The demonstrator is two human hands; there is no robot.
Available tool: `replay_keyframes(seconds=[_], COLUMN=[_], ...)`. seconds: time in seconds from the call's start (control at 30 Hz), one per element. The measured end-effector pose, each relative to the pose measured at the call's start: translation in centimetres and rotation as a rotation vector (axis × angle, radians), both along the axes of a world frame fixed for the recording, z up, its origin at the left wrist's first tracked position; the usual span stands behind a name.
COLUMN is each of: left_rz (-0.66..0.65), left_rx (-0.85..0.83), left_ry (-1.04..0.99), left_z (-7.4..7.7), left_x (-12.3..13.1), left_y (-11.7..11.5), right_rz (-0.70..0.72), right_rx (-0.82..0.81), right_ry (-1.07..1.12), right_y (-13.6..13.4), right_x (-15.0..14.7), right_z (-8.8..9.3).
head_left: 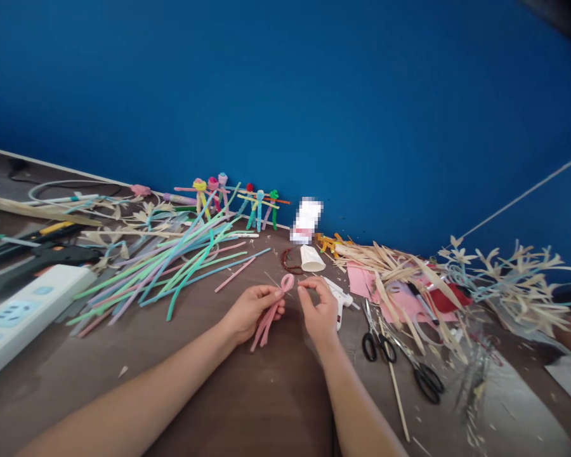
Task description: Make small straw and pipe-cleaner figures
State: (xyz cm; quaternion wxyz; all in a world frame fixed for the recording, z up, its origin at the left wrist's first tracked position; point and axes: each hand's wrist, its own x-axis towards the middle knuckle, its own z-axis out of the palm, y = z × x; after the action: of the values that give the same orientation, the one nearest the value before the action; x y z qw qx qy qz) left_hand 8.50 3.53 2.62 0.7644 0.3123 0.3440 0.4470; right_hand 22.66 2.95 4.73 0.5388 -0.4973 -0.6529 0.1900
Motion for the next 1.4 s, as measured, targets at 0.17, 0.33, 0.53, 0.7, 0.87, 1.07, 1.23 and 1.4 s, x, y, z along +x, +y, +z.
replay_keyframes(seconds=[0.17,0.33,0.53,0.7,0.87,1.07,1.23,1.4], left_rz=[-0.015,-0.006,-0.027,-0.033,-0.008,0.122,0.195,0.230], left_rx=[-0.038,-0.029,-0.030,-0.021,-0.021,0.002,0.091,0.103], left_ry=[-0.048,-0.054,-0.058,-0.018,-0.011,0.035,0.092,0.137], left_z=[0.0,0.1,0.0,0.0,0.0,-0.2,-0.4,-0.5], left_x=[-0.2,-0.4,-0.4,-0.4,-0.2,0.0,0.5,0.6], left_y=[0.2,0.3,0.2,0.1,0.1,0.0,-0.3,-0.3], right_rz=[0.097,0.185,0.132,0.073,0.021,0.050,0.025,0.004], right_rx=[-0.270,-0.408,-0.323,-0.069,0.006,0.028,0.004,0.001], right_ry=[0.289,0.490,0.194,-0.228,-0.506,-0.709,-0.786,-0.852], right_y=[0.4,0.7,0.8,0.4,-0.3,-0.9,-0.9,-1.0], right_x=[0.1,-0.2,0.2,0.3,-0.2,-0.5,-0.7,-0.8], right_z=[-0.6,-1.0,-1.3,-0.9,-0.1,0.5,0.6,0.9])
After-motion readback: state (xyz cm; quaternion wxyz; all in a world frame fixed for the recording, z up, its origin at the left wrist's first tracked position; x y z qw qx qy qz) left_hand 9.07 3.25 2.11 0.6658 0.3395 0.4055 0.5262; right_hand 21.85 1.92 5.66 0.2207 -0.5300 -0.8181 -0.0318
